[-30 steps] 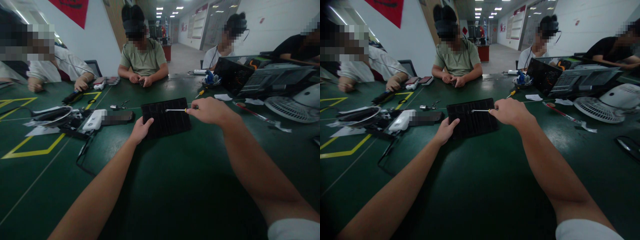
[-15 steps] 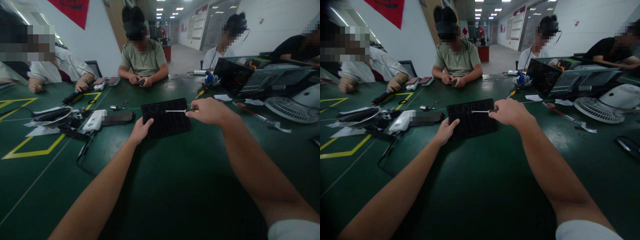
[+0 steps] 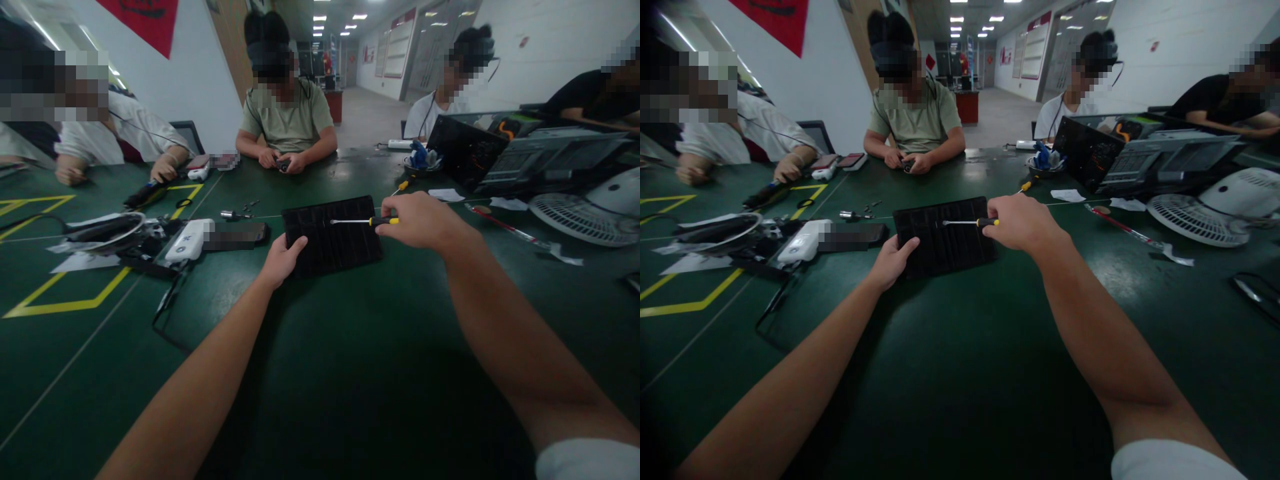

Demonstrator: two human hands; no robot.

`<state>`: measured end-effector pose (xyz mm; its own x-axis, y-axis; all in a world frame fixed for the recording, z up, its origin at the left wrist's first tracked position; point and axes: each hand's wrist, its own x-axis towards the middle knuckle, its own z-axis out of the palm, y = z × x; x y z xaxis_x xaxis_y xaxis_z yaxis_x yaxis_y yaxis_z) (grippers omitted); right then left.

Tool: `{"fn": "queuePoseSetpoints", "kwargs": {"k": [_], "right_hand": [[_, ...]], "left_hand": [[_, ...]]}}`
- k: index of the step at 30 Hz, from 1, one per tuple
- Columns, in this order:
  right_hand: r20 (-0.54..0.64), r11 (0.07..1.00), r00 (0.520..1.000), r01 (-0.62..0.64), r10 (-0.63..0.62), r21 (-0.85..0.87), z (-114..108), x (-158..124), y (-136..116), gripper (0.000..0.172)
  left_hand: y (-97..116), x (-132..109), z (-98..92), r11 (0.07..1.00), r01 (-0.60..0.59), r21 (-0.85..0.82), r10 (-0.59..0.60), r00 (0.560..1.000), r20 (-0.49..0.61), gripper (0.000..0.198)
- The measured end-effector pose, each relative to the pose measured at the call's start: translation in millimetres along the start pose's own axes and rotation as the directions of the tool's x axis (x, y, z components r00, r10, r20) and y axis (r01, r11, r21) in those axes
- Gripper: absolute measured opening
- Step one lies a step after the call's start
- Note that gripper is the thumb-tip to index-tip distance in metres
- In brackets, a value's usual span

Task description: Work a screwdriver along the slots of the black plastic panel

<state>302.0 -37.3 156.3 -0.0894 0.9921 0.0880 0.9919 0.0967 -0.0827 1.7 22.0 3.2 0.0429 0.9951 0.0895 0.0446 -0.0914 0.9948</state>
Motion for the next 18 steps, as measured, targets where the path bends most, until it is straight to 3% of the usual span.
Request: {"fn": "queuePoseSetpoints", "kwargs": {"k": [18], "right_hand": [[-0.001, 1.0, 1.0, 0.006, -0.006, -0.006, 1.2, 2.9, 2.9, 0.031]], "left_hand": [[-0.9, 0.6, -0.7, 1.0, -0.008, -0.001, 0.008, 1.0, 0.015, 0.064]]}}
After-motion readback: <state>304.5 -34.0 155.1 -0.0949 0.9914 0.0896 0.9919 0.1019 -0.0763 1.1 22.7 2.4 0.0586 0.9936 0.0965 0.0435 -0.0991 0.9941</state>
